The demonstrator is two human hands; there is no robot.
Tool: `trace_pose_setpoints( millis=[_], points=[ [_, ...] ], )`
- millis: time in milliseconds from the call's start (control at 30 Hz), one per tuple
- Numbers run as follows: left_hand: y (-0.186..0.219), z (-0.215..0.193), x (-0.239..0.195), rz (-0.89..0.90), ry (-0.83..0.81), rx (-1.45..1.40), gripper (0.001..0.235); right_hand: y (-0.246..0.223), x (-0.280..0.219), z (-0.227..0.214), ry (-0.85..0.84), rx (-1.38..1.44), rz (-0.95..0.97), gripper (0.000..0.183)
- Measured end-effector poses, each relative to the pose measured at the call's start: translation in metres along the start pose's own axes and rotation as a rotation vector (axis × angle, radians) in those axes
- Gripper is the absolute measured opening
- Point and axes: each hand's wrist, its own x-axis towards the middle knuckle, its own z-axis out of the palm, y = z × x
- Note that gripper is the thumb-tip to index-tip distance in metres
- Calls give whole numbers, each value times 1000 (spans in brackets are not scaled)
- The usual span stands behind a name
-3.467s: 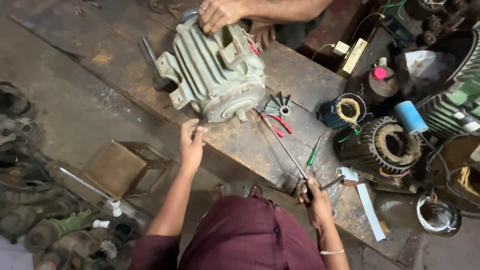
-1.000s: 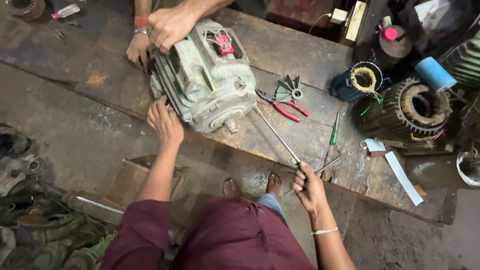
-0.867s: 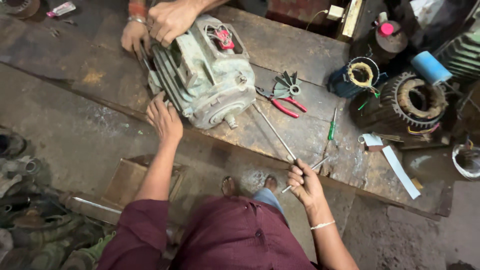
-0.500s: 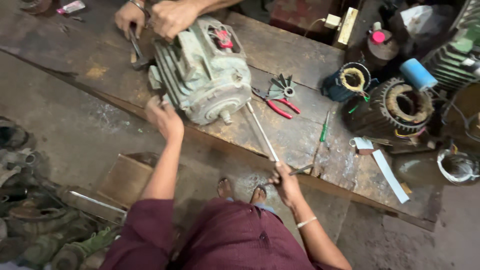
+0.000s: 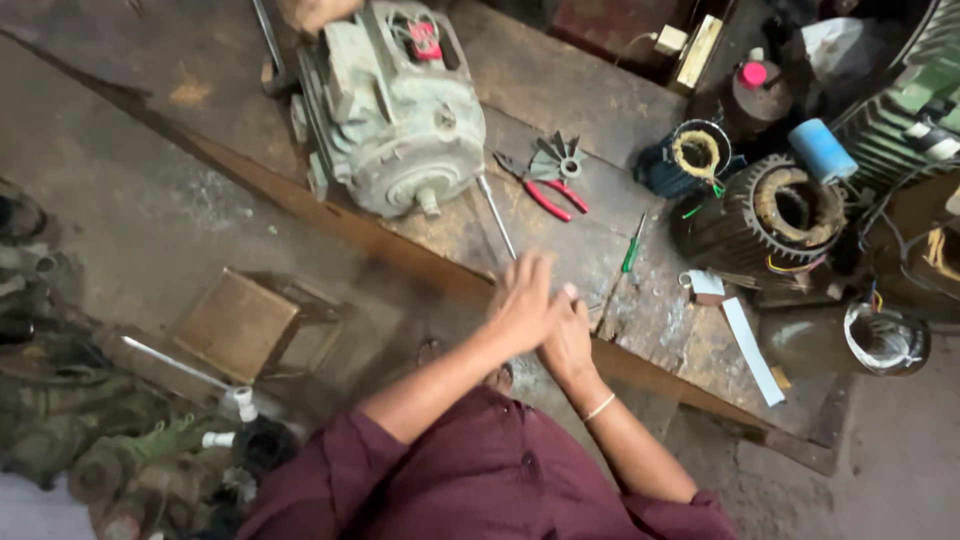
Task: The person uses pliers, a T-handle wrench, and a hammer to work on an electric motor on a workbench. They remove a small part with pliers, loosen bolts with a wrench, and tap the motor housing with a hammer while another person assists by holding the motor.
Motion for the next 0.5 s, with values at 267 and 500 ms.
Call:
trace_pose_setpoints(
  millis=[267, 500],
  points=[
    [-105, 58, 32, -1004, -203, -1161, 24, -6, 5, -97, 324, 52, -118, 51],
    [-134, 89, 29, -989, -81, -1457, 15, -7, -39, -72, 407, 1367, 155, 60]
  ],
)
